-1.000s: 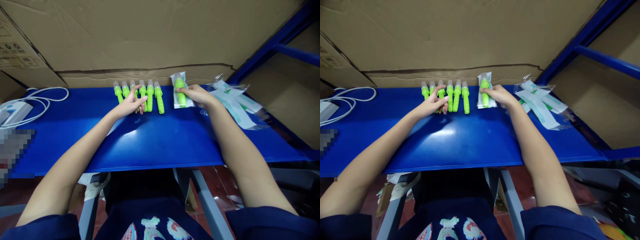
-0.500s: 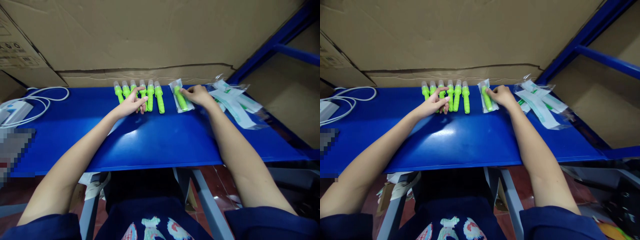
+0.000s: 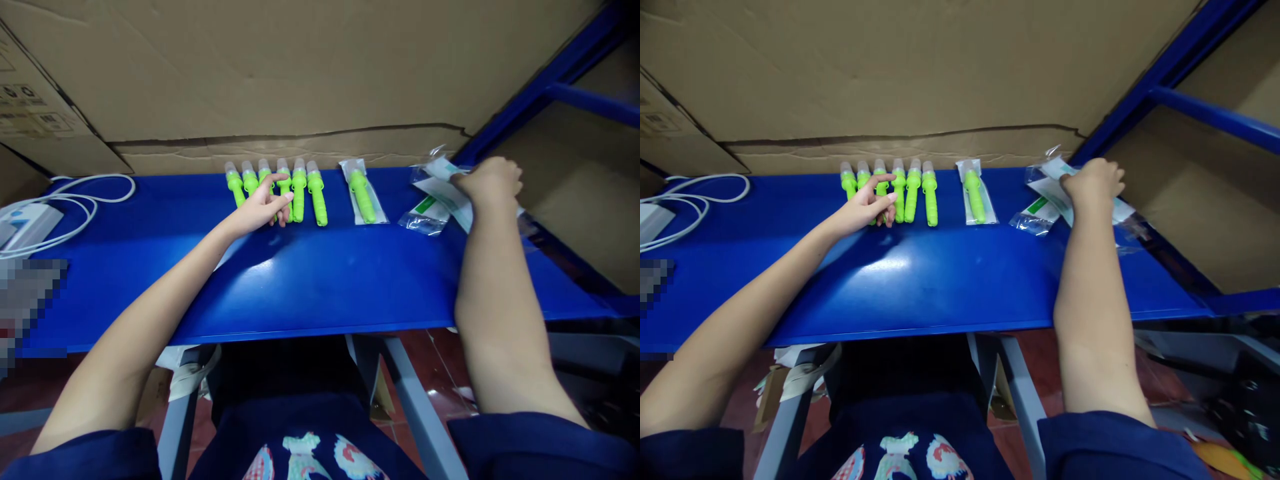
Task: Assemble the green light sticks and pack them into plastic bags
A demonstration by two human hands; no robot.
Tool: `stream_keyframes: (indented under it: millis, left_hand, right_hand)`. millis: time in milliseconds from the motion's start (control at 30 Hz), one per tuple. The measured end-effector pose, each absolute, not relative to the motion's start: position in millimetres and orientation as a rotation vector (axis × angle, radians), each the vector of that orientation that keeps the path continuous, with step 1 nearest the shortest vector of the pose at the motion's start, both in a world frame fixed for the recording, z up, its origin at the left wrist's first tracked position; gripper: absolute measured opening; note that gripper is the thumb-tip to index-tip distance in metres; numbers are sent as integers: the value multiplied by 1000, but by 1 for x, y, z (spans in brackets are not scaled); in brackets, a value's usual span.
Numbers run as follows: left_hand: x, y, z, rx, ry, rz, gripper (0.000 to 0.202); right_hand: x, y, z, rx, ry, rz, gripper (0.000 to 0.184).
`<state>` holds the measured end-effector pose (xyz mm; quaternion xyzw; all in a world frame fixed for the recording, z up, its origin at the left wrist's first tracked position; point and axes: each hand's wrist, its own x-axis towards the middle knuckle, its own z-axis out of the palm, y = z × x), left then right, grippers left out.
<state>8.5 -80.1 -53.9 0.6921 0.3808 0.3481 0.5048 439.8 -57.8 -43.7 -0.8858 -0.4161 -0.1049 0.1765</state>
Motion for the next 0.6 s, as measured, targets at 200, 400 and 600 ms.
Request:
stream_keyframes:
  millis: [200, 400, 600]
  left_hand:
    - [9, -81, -53, 1633, 943, 879, 64]
    - [11, -82, -51, 1590, 960, 881, 67]
    - [11, -83, -50, 1600, 988, 867, 56]
  right_hand:
    - [417, -72, -20, -2636, -818, 165, 70]
    - [411, -70, -18, -2696, -867, 143, 67]
    - [405, -87, -24, -2477, -1206, -295, 44]
